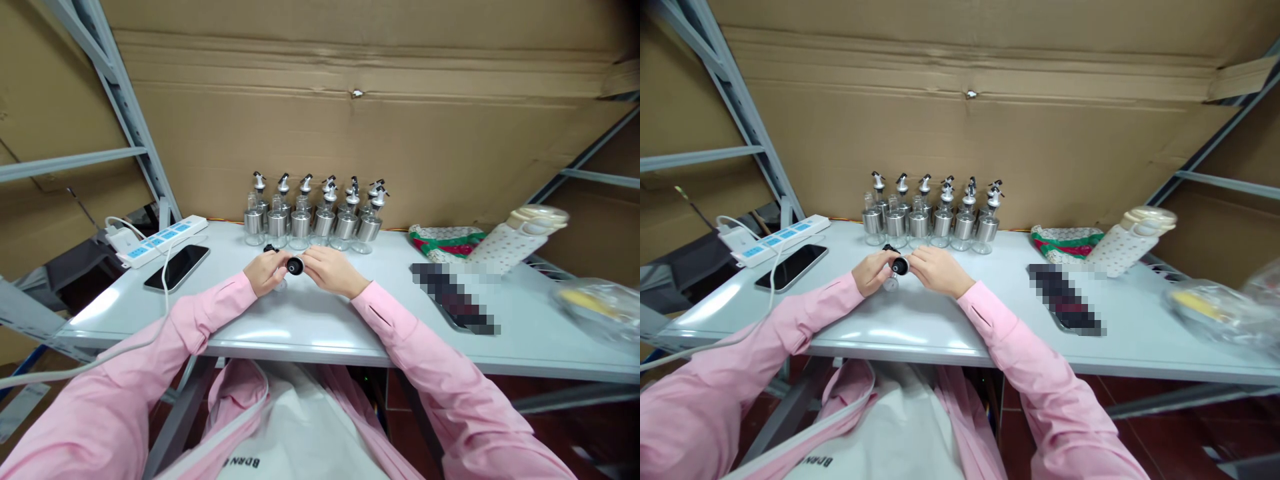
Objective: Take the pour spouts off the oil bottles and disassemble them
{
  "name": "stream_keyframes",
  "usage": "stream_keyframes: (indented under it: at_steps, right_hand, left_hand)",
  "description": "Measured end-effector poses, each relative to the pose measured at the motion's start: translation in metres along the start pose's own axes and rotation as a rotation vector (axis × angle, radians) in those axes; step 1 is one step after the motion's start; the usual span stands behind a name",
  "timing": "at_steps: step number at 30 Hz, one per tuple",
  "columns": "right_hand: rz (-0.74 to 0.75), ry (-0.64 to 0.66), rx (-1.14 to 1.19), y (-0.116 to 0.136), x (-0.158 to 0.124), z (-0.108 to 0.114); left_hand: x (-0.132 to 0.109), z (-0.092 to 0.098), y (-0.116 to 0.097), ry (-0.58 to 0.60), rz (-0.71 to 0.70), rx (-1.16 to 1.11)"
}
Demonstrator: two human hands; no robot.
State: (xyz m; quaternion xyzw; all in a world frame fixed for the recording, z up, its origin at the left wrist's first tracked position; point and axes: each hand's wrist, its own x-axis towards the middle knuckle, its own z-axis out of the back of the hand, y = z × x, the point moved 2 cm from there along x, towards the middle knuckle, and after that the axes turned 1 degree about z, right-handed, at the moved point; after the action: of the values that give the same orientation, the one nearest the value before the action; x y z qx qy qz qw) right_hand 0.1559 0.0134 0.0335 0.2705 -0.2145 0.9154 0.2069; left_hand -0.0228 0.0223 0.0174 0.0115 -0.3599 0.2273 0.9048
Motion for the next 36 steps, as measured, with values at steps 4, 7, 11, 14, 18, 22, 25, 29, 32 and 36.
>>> stream_keyframes:
  at_steps: [4, 7, 11, 14, 18, 22, 25, 29, 32, 36]
  right_hand:
    - [0.002, 0.005, 0.01, 0.002, 0.001, 0.0]
    - [0.002, 0.003, 0.009, 0.003, 0.002, 0.001]
    - [0.006, -0.01, 0.009, 0.004, 0.003, 0.002]
    - [-0.001, -0.047, 0.018, 0.006, 0.004, 0.004]
    - [-0.049, -0.119, 0.034, 0.008, 0.004, 0.008]
    - [-0.061, -0.178, 0.043, 0.009, 0.003, 0.01]
    - [-0.042, -0.171, 0.059, 0.01, 0.003, 0.009]
    - [-0.032, -0.171, 0.069, 0.01, 0.003, 0.007]
    - [-0.023, -0.18, 0.056, 0.011, 0.003, 0.007]
    - [-0.021, -0.212, 0.051, 0.012, 0.002, 0.006]
  left_hand:
    - [0.0, 0.0, 0.0, -0.02, -0.007, -0.021]
    - [0.0, -0.001, 0.001, -0.046, -0.025, -0.012]
    - [0.0, -0.001, 0.001, -0.071, -0.041, 0.029]
    - [0.001, 0.0, 0.0, -0.108, -0.056, 0.065]
    - [0.002, 0.002, -0.001, -0.2, -0.06, 0.109]
    - [0.003, 0.003, -0.001, -0.23, 0.001, 0.141]
    - [0.004, 0.001, -0.002, -0.197, -0.018, 0.136]
    - [0.003, -0.001, -0.002, -0.219, -0.078, 0.141]
    - [0.003, -0.002, -0.001, -0.234, -0.093, 0.148]
    - [0.003, -0.001, -0.003, -0.272, -0.123, 0.144]
